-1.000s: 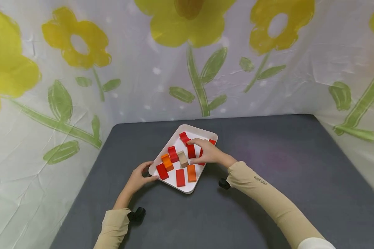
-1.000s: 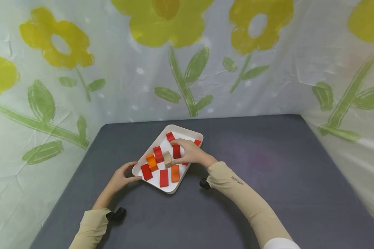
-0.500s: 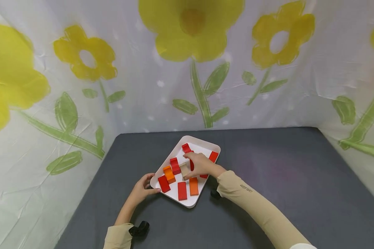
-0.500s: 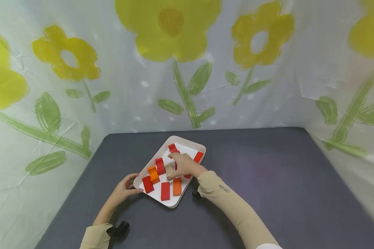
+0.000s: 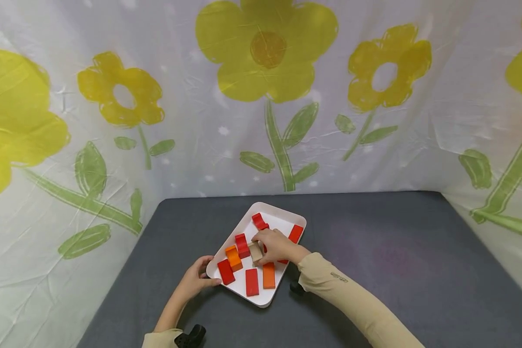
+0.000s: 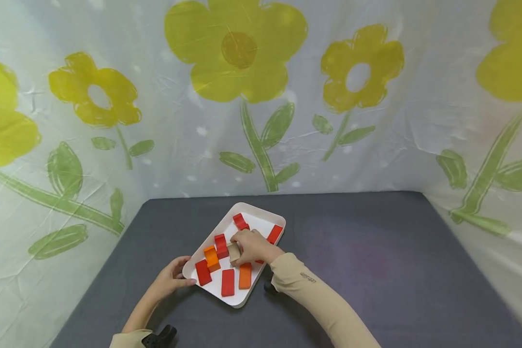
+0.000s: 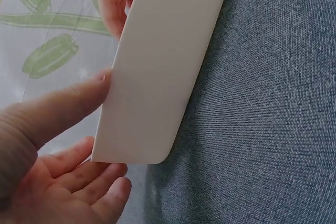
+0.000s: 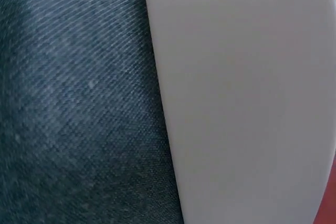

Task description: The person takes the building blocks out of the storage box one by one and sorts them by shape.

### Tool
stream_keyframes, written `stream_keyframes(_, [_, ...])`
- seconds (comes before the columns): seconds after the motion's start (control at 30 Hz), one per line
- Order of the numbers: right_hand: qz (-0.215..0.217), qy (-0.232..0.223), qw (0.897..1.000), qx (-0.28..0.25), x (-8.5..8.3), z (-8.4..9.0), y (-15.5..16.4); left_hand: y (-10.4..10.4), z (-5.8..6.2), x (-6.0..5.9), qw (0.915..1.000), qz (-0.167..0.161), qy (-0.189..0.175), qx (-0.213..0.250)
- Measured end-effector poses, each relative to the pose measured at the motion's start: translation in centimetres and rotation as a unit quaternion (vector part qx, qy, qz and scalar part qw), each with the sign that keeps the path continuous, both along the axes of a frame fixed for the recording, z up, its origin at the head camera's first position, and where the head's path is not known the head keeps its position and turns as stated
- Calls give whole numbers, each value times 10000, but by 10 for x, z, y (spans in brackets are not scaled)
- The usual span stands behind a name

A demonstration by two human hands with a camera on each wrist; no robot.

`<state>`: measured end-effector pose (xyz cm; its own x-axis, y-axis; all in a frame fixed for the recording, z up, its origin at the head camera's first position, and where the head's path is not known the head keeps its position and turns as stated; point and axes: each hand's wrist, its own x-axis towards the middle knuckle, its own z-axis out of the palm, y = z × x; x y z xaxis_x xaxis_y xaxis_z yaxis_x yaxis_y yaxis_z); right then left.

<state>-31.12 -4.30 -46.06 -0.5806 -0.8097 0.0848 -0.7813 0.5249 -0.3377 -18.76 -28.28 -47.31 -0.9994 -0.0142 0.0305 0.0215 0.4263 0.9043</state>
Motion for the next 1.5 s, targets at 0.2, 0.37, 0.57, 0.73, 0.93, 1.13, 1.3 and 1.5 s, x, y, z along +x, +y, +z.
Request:
stream_keyframes(0.2, [-153,-249,9990,-342,-2,2,7,4,5,-2,9995,-45,-172,-257])
stream_keyframes(0.37, [-224,-343,9967,-697,-6,6,15,5,10,-2,9956,-6,-190,-923])
stream_keyframes(0.57, [-291,-182,9914,-1265,-13,25,31,3,18,1,9889,76,-195,-1473])
stream_keyframes(0.73, [-569,-183,9895,-1314,-19,35,57,4,18,1,9898,33,-307,-1394])
stream_keyframes(0.93, [-691,-361,9873,-1382,-21,39,87,8,21,1,9875,45,-333,-1541])
stream_keyframes(1.13, [-802,-290,9878,-1306,-22,42,106,7,28,-1,9827,32,-359,-1818])
stream_keyframes(1.3, [-913,-302,9854,-1408,-22,35,125,7,24,-1,9844,87,-391,-1711])
stream_keyframes(1.5, [-1079,-330,9825,-1480,-22,23,144,9,26,0,9849,143,-366,-1685])
